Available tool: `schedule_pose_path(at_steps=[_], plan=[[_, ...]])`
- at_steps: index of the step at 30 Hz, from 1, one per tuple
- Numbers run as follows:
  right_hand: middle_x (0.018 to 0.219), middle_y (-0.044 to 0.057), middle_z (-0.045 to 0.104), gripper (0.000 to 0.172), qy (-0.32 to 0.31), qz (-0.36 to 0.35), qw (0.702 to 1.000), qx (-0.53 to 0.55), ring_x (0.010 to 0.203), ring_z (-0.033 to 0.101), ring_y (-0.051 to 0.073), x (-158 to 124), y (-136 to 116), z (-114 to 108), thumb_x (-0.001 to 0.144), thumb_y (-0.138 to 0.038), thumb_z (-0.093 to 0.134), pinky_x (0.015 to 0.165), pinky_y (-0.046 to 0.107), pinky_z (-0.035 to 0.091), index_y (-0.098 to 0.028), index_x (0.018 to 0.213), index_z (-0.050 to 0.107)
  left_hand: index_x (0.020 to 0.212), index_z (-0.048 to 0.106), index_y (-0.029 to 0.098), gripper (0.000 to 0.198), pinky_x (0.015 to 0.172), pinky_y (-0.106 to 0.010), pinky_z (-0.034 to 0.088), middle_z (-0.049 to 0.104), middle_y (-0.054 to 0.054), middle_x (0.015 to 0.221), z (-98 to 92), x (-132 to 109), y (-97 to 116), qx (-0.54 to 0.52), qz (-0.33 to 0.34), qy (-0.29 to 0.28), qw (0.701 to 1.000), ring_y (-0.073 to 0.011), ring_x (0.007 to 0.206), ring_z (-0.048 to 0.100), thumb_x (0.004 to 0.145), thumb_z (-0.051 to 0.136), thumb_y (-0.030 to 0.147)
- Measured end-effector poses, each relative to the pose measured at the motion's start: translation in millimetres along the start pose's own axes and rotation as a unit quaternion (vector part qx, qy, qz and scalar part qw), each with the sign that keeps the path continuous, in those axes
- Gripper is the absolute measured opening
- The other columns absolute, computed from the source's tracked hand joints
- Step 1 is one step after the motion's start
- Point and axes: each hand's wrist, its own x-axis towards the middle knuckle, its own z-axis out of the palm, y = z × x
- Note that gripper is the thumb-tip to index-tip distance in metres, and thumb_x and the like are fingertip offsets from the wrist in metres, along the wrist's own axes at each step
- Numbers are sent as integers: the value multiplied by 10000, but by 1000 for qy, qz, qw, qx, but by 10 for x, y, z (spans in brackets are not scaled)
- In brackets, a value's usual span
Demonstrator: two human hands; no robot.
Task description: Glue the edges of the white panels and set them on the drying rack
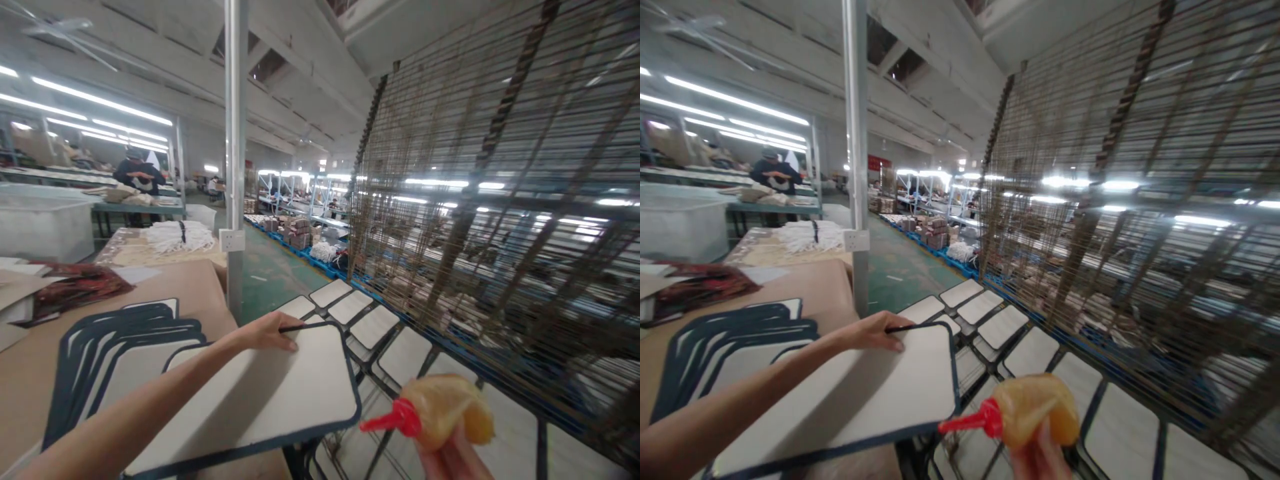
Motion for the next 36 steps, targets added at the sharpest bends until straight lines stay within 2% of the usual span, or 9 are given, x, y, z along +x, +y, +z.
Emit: schedule_pose_path(at_steps=[1,2,5,8,10,13,17,24,36], plan=[[929,3,684,367,63,47,996,44,964,602,226,75,-92,5,621,-546,745,1008,480,374,-288,870,666,962,673,106,407,592,-161,360,623,22,772,1,-48,50,-9,-4,-18,1000,-122,687,511,659,722,373],[940,-2,686,460,114,50,989,75,1003,585,237,144,-181,37,492,-507,824,1046,465,330,-291,869,673,942,674,108,395,593,-160,364,622,24,764,1,-93,98,-19,-8,-32,999,-119,679,512,660,725,380],[966,-17,683,617,156,-14,983,92,1055,549,239,288,-366,217,343,-402,888,1089,459,246,-301,913,673,905,674,118,364,611,-160,391,635,29,761,-10,-206,223,-34,-22,-69,997,-116,677,527,662,734,382],[883,-8,691,570,111,-39,991,58,917,594,216,349,-398,345,368,-390,887,1063,498,264,-301,891,679,904,678,126,336,636,-151,408,653,35,777,-26,-285,318,-26,-26,-90,995,-116,703,545,665,742,354],[869,-1,691,529,80,-49,995,38,852,604,192,372,-373,369,402,-379,880,1014,481,341,-300,885,680,907,682,128,331,646,-144,416,661,37,796,-29,-321,363,-23,-22,-97,995,-117,725,553,661,750,340],[847,17,693,499,58,-47,997,25,801,614,177,396,-349,367,417,-361,875,842,370,489,-284,873,688,929,687,130,352,634,-141,429,671,34,805,-19,-361,402,-33,-27,-109,993,-119,730,560,663,752,351],[763,22,690,448,38,-44,998,14,721,626,165,398,-365,343,406,-347,879,676,273,524,-270,808,699,961,693,135,405,633,-149,446,687,27,797,1,-400,422,-62,-43,-115,990,-122,709,577,647,767,381],[781,58,697,462,8,-44,999,6,751,645,233,352,-347,273,415,-360,874,732,410,541,-274,835,701,966,703,132,411,614,-165,462,698,14,784,15,-418,451,-79,-53,-126,988,-128,682,585,660,757,401],[819,61,704,733,54,5,998,31,791,648,295,226,-426,362,245,-360,896,906,569,433,-293,942,681,977,699,131,426,618,-163,467,702,9,795,-4,-401,404,-90,-58,-125,986,-123,676,590,658,762,406]])
